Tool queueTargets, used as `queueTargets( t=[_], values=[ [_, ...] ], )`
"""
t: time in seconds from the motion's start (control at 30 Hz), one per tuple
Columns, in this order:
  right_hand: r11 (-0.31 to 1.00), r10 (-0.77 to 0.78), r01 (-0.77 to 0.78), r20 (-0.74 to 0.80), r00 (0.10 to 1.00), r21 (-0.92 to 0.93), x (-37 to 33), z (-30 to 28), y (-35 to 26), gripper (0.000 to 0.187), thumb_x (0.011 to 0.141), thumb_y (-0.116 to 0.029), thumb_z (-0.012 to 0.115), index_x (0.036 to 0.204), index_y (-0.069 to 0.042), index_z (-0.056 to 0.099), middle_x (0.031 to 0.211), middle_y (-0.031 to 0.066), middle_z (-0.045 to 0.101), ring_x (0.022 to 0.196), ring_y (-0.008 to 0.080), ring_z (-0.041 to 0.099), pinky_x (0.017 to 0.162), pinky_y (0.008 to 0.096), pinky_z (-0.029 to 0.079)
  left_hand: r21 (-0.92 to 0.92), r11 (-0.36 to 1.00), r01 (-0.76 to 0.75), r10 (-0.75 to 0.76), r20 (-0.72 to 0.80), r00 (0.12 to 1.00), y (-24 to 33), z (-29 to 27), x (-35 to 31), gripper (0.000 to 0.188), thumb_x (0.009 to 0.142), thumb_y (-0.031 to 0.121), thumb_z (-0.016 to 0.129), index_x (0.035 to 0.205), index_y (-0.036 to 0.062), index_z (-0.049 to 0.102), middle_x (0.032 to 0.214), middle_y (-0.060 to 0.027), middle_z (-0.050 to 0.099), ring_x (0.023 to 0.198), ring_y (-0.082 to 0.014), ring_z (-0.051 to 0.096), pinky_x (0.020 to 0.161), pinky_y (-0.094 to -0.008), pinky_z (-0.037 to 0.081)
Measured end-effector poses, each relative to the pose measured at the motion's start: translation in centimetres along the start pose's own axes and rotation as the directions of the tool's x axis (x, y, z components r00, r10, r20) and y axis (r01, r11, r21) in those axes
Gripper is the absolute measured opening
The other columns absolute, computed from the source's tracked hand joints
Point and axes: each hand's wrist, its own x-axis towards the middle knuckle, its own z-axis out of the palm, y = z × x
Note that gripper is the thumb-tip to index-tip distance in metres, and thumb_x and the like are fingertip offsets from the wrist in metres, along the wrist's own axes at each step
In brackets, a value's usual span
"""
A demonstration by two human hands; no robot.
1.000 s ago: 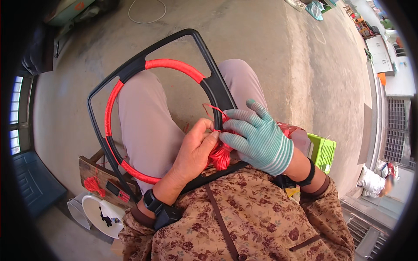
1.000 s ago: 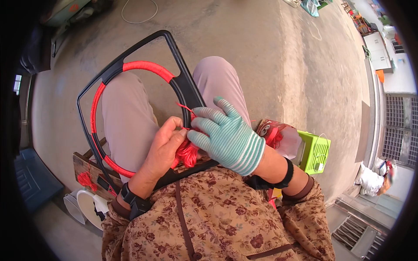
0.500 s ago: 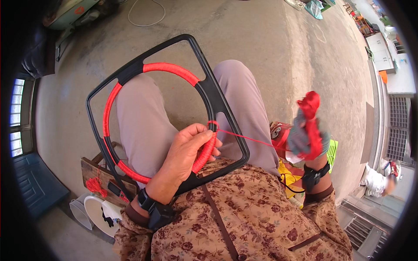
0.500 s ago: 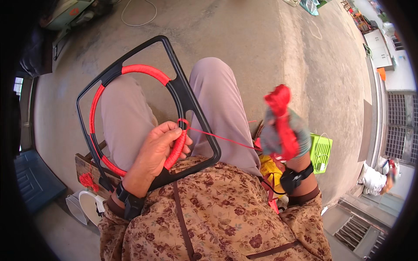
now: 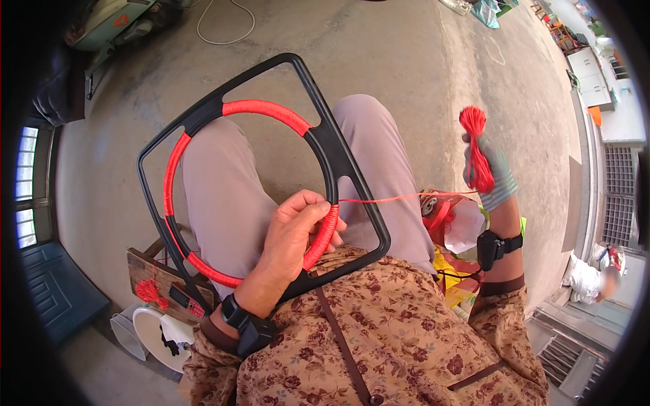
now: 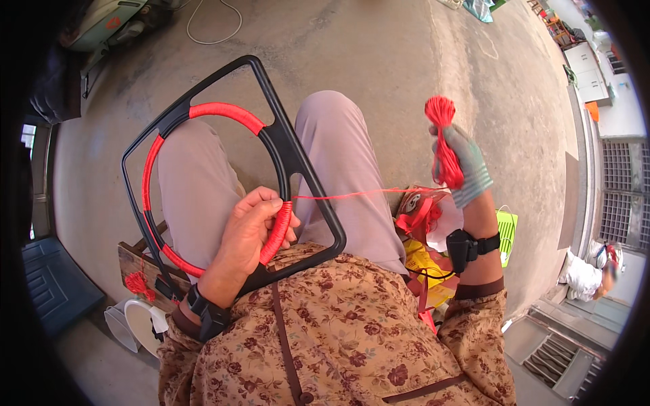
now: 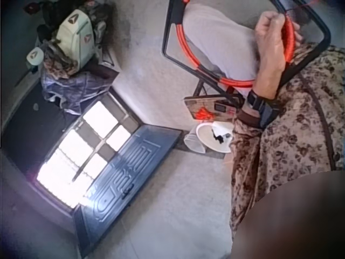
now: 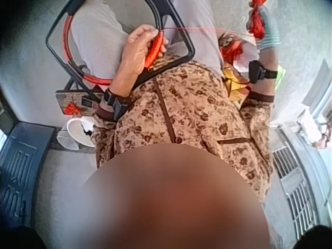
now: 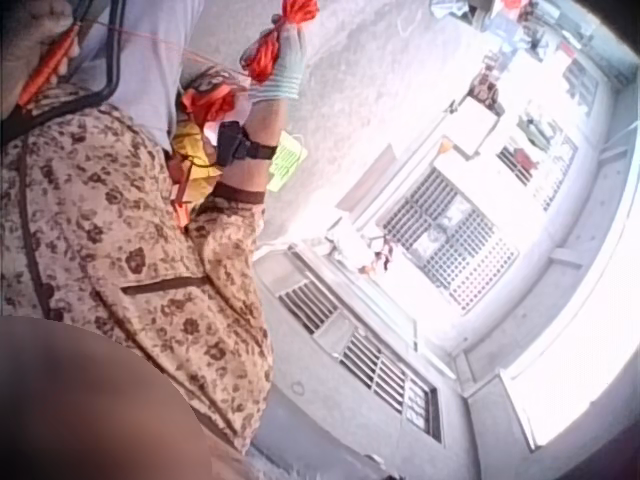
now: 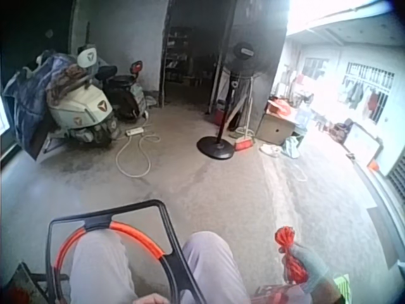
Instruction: Wrapping a red cord around the circular part of a black plastic frame.
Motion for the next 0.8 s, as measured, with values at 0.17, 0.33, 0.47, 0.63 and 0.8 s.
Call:
queueTargets(
  t=[0.17, 0.33, 0.47, 0.63, 0.8],
  values=[
    [0.870, -0.347, 0.355, 0.087, 0.934, -0.343, 1.2, 8.2, -1.7, 0.042, 0.086, -0.023, 0.060, 0.118, 0.003, 0.053, 0.095, 0.0082, 0.061, 0.086, 0.0158, 0.059, 0.079, 0.0271, 0.048, 0.071, 0.997, -0.038, 0.042, -0.059, 0.997, -0.2, 0.2, -0.3, 0.012, 0.093, 0.015, 0.052, 0.091, 0.0027, 0.054, 0.075, -0.0122, 0.064, 0.056, -0.0148, 0.061, 0.048, -0.0242, 0.050],
    [0.955, -0.267, 0.288, 0.223, 0.938, -0.069, -0.4, 10.3, -5.0, 0.037, 0.085, -0.014, 0.059, 0.118, 0.002, 0.054, 0.092, 0.0069, 0.061, 0.079, 0.0134, 0.060, 0.073, 0.0255, 0.049, 0.083, 0.996, -0.033, 0.036, -0.043, 0.998, -0.1, -0.1, -0.2, 0.010, 0.092, 0.014, 0.052, 0.096, 0.0047, 0.053, 0.077, -0.0145, 0.064, 0.056, -0.0170, 0.062, 0.049, -0.0258, 0.051],
    [0.921, -0.295, 0.322, 0.148, 0.944, -0.220, -0.3, 9.7, -5.2, 0.037, 0.085, -0.016, 0.061, 0.116, 0.003, 0.056, 0.088, 0.0062, 0.062, 0.078, 0.0126, 0.059, 0.073, 0.0252, 0.049, 0.114, 0.993, -0.036, 0.040, -0.035, 0.999, -0.1, 0.0, -0.3, 0.010, 0.093, 0.015, 0.052, 0.095, 0.0047, 0.053, 0.077, -0.0142, 0.064, 0.056, -0.0166, 0.062, 0.049, -0.0254, 0.051],
    [0.625, -0.364, 0.407, 0.212, 0.907, -0.666, -2.0, 13.4, -4.0, 0.048, 0.080, -0.012, 0.065, 0.124, 0.002, 0.051, 0.098, 0.0094, 0.063, 0.088, 0.0154, 0.060, 0.080, 0.0300, 0.049, 0.145, 0.988, -0.059, 0.058, 0.009, 0.998, -0.3, -0.6, -0.5, 0.010, 0.093, 0.014, 0.054, 0.094, 0.0041, 0.053, 0.077, -0.0136, 0.065, 0.058, -0.0162, 0.063, 0.050, -0.0248, 0.052],
    [0.067, -0.367, 0.639, 0.577, 0.730, -0.766, -1.4, 17.8, -2.9, 0.037, 0.074, -0.007, 0.064, 0.111, -0.005, 0.059, 0.091, 0.0121, 0.064, 0.086, 0.0293, 0.062, 0.077, 0.0362, 0.050, 0.188, 0.978, -0.087, 0.085, 0.017, 0.996, -0.3, -0.2, -0.7, 0.008, 0.091, 0.010, 0.058, 0.095, 0.0026, 0.055, 0.076, -0.0107, 0.064, 0.059, -0.0139, 0.063, 0.051, -0.0238, 0.052]
  ],
)
